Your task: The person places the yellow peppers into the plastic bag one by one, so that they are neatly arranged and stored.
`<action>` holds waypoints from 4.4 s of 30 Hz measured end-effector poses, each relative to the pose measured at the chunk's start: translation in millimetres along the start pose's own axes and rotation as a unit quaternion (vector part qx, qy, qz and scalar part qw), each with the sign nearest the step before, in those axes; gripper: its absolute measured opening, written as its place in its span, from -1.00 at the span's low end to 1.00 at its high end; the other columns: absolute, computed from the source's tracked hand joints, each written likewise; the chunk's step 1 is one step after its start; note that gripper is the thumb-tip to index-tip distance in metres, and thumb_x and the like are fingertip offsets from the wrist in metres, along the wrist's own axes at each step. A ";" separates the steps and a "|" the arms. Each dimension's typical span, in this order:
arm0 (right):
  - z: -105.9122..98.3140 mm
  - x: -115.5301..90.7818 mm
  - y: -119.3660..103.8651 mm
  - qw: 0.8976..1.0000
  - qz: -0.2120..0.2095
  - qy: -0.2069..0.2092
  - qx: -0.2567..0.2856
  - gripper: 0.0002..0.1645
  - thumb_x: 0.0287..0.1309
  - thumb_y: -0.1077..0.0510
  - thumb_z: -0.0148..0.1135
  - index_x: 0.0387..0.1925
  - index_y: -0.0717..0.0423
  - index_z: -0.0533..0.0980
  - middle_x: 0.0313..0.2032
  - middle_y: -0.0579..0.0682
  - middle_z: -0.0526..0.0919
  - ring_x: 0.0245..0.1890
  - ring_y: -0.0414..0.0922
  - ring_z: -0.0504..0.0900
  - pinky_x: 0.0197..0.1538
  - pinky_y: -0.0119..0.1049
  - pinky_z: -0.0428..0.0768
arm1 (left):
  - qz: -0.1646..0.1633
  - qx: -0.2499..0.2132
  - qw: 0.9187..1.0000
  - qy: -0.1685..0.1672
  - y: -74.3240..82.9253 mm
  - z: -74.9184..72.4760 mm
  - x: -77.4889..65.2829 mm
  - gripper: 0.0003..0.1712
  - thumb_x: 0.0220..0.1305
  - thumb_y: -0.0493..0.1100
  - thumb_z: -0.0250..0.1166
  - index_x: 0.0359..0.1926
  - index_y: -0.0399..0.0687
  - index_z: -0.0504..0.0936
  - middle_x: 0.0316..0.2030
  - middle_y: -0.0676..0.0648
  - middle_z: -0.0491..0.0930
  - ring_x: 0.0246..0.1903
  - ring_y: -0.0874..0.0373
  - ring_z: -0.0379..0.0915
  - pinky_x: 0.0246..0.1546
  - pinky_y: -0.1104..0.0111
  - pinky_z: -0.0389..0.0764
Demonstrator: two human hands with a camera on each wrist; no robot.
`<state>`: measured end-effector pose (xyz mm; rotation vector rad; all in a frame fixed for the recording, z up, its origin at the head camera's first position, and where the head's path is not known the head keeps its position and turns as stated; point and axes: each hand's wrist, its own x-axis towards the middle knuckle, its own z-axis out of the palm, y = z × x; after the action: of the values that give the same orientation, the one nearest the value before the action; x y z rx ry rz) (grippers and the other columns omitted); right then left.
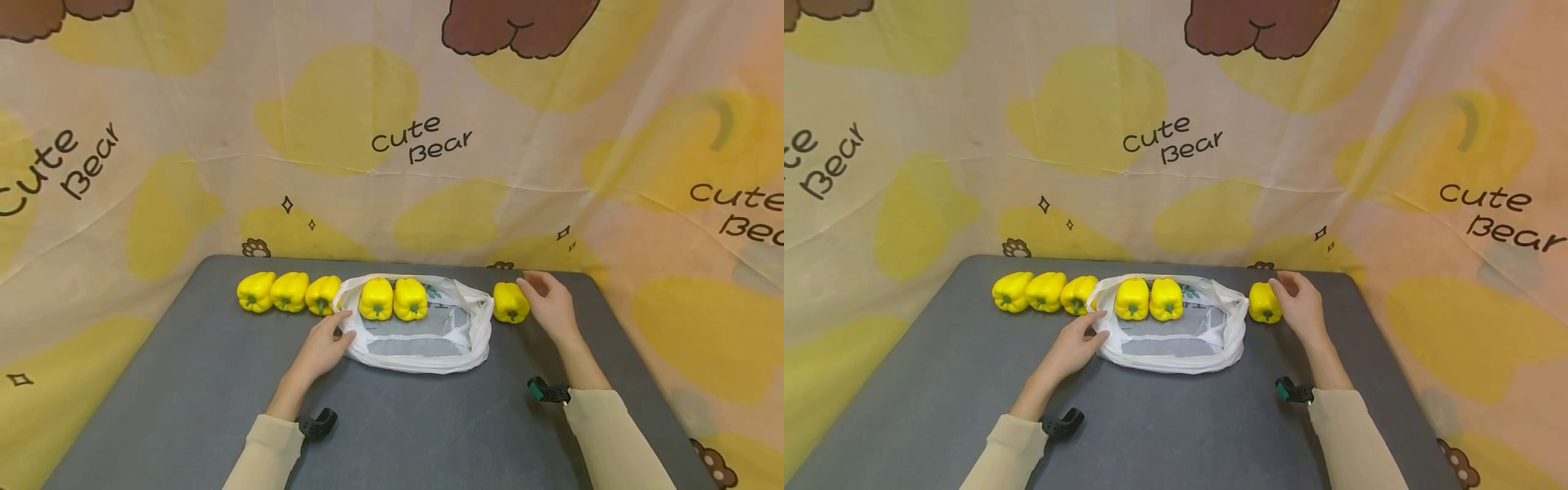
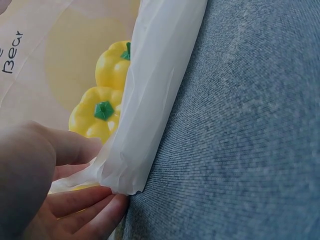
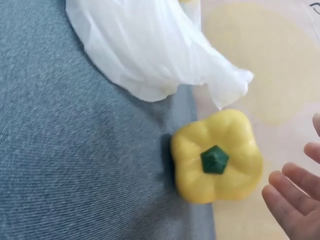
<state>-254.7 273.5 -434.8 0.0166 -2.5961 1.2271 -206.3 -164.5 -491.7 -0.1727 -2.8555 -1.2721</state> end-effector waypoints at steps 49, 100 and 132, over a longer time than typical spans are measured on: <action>9.0 -5.6 18.0 0.999 -0.004 -0.040 -0.019 -0.19 0.32 -0.10 0.33 0.37 0.33 0.35 0.25 0.37 0.43 0.10 0.27 0.47 0.05 0.08 0.51 | -0.002 0.004 1.000 -0.002 -3.7 1.3 2.0 -0.44 0.43 -0.15 0.27 0.40 -0.16 0.46 0.31 -0.30 0.45 0.15 -0.15 0.52 0.12 -0.01 0.58; 38.6 -7.1 -62.6 0.996 -0.048 -0.056 0.050 -0.23 0.27 -0.10 0.38 0.39 0.15 0.39 0.29 0.19 0.44 0.21 0.20 0.46 0.12 0.12 0.51 | -0.001 -0.001 1.000 -0.011 -3.6 1.5 1.7 -0.44 0.44 -0.15 0.26 0.40 -0.16 0.45 0.32 -0.31 0.44 0.08 -0.14 0.57 0.07 0.01 0.62; 100.4 -9.9 -44.8 0.989 -0.035 -0.129 0.065 -0.26 0.33 -0.09 0.33 0.40 0.15 0.38 0.32 0.23 0.42 0.30 0.25 0.42 0.25 0.15 0.51 | -0.002 -0.002 1.000 -0.004 -3.6 0.2 0.3 -0.44 0.42 -0.16 0.27 0.39 -0.15 0.47 0.32 -0.30 0.44 0.10 -0.14 0.56 0.09 0.01 0.61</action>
<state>-263.3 167.3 -464.0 0.3098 -2.6960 1.4502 -207.0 -166.7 -494.5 -0.1745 -2.8614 -1.2818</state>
